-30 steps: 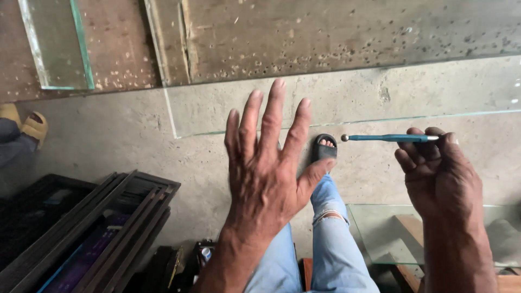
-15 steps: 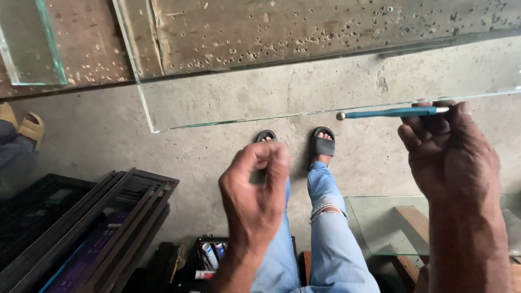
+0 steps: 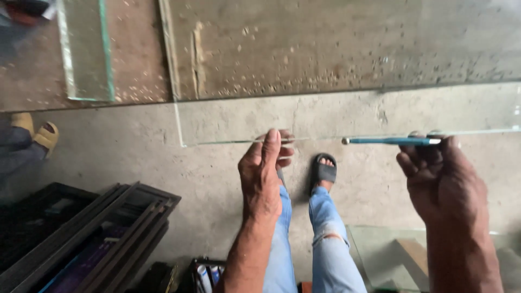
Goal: The person uses a utility knife to scrape along a black frame on a workbench. Then, the person uses a glass cutter to score a large sheet of glass and snaps it along the scored line to separate a piece.
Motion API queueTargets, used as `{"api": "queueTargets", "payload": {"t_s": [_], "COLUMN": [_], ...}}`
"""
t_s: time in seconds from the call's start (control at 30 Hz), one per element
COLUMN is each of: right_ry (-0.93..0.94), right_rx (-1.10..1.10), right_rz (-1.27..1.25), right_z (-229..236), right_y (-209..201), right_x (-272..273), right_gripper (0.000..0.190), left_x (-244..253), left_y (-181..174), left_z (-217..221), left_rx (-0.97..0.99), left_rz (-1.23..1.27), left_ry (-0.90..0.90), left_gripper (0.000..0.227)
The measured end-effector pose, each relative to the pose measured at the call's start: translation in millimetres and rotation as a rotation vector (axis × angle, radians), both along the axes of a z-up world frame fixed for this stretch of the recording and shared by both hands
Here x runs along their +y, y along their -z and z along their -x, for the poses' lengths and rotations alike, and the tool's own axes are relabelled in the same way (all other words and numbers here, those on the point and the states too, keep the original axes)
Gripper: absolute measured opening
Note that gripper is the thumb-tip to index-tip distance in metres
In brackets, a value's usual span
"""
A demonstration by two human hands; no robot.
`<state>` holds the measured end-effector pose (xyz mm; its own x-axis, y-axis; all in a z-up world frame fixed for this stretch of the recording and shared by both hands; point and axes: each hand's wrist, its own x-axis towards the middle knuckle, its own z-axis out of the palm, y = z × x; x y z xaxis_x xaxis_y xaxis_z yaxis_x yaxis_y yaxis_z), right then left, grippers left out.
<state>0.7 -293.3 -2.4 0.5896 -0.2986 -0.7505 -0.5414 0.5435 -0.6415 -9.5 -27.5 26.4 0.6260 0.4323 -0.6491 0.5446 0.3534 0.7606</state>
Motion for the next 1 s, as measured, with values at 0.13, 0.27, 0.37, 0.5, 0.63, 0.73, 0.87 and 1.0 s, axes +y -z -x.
{"api": "queueTargets", "payload": {"t_s": [0.13,0.27,0.37,0.5,0.63,0.73,0.87,1.0], "right_ry": [-0.001,-0.025,-0.046,-0.058,-0.076,-0.072,-0.054,-0.045], "right_rx": [0.021,0.009,0.02,0.046,0.056,0.087,0.071,0.077], "right_rz": [0.019,0.021,0.025,0.079,0.12,0.135,0.128,0.113], "right_z": [2.5,4.6,7.2,14.6,22.9,24.6,26.8,28.9], "right_y": [-0.2,-2.9,-2.4,3.2,6.2,5.7,8.2,8.3], "right_x": [3.1,4.0,0.5,-5.2,-5.1,2.3,9.5,14.8], "right_gripper": [0.019,0.021,0.024,0.025,0.025,0.024,0.025,0.024], "left_x": [3.5,14.5,29.8,48.2,54.9,60.5,63.9,66.7], "left_y": [1.2,14.4,31.0,21.1,12.7,8.2,8.4,16.8], "left_z": [1.9,1.1,0.7,-8.1,-14.9,-17.7,-18.6,-12.6], "left_rx": [-0.045,-0.122,-0.44,-0.443,-0.274,-0.208,-0.188,-0.195], "left_rz": [-0.004,0.209,0.543,0.626,0.579,0.49,0.472,0.471], "left_ry": [0.001,-0.084,-0.267,-0.469,-0.523,-0.474,-0.459,-0.414], "left_gripper": [0.036,0.035,0.047,0.054,0.048,0.049,0.049,0.051]}}
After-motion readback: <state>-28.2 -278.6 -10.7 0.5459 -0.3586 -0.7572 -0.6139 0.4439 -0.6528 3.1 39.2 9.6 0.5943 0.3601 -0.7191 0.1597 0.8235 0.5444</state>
